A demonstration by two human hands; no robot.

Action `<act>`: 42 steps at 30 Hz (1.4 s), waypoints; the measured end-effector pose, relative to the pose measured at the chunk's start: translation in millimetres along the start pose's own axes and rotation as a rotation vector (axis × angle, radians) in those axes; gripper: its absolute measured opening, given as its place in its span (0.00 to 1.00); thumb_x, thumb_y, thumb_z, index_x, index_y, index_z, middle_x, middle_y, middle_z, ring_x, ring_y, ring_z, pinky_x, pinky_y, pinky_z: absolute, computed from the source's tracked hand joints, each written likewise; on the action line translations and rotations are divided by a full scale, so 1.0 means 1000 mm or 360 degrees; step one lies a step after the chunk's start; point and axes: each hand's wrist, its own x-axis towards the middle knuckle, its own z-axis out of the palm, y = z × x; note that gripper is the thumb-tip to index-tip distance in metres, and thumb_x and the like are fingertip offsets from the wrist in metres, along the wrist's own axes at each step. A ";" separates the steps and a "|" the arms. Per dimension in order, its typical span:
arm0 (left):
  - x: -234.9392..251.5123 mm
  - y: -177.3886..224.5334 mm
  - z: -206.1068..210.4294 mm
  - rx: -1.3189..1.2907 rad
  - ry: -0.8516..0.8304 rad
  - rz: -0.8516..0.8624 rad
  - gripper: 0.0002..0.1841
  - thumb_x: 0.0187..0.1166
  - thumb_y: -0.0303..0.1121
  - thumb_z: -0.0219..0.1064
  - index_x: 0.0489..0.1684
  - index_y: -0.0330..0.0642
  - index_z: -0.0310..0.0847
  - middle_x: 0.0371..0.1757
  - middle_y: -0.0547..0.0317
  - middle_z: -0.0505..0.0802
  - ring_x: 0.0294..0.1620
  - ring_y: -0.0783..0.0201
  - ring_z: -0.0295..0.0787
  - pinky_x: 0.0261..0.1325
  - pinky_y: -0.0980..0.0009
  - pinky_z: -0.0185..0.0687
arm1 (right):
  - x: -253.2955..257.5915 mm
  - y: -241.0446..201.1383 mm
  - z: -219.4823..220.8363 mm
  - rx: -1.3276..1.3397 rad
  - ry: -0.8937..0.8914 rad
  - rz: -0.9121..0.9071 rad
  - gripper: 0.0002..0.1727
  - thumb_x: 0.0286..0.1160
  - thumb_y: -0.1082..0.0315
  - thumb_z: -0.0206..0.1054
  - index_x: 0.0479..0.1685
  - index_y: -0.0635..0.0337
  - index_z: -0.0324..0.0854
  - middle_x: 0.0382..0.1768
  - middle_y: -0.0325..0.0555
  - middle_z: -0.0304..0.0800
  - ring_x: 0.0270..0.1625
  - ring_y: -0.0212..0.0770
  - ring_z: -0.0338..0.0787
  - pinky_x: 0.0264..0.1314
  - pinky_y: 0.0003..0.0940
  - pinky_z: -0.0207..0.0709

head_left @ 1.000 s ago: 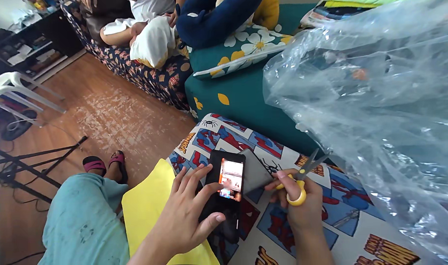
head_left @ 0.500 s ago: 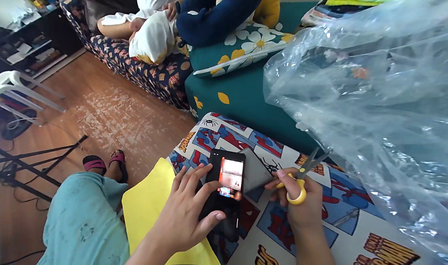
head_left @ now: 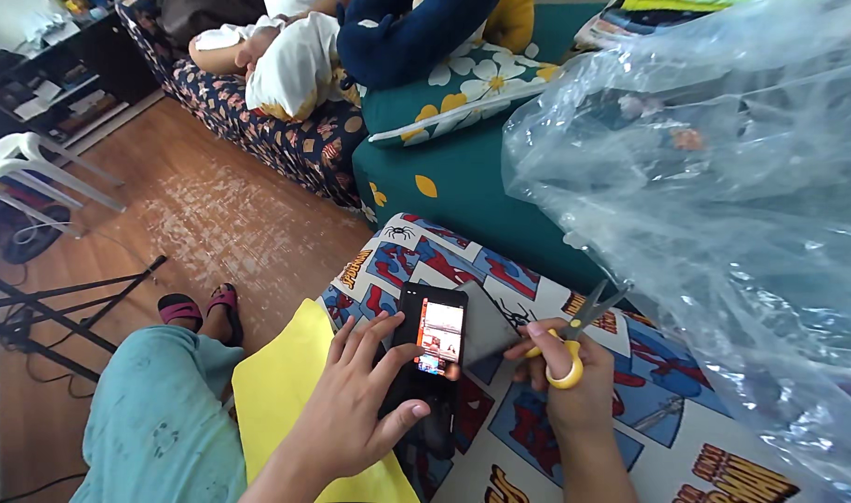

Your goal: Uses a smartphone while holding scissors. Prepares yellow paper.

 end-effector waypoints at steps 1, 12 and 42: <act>0.000 0.000 0.000 0.0002 -0.0001 -0.0001 0.37 0.85 0.71 0.31 0.74 0.64 0.77 0.87 0.60 0.72 0.92 0.58 0.57 0.91 0.42 0.50 | 0.000 0.000 0.000 -0.0003 -0.0001 0.0002 0.10 0.79 0.56 0.63 0.36 0.50 0.85 0.19 0.37 0.91 0.09 0.29 0.80 0.08 0.22 0.72; -0.001 0.001 0.001 -0.0001 -0.0003 -0.0013 0.37 0.85 0.71 0.31 0.73 0.63 0.78 0.87 0.60 0.72 0.93 0.57 0.56 0.91 0.42 0.49 | 0.000 -0.002 0.001 -0.0016 0.0014 0.0033 0.10 0.79 0.57 0.63 0.37 0.50 0.85 0.19 0.37 0.91 0.10 0.29 0.80 0.09 0.23 0.73; -0.002 0.002 0.004 0.0002 -0.0027 0.0013 0.36 0.86 0.70 0.32 0.73 0.63 0.77 0.86 0.61 0.73 0.93 0.58 0.55 0.91 0.42 0.50 | -0.001 -0.003 0.001 -0.0050 0.0011 0.0034 0.11 0.79 0.55 0.63 0.38 0.50 0.85 0.19 0.37 0.90 0.10 0.30 0.81 0.09 0.23 0.73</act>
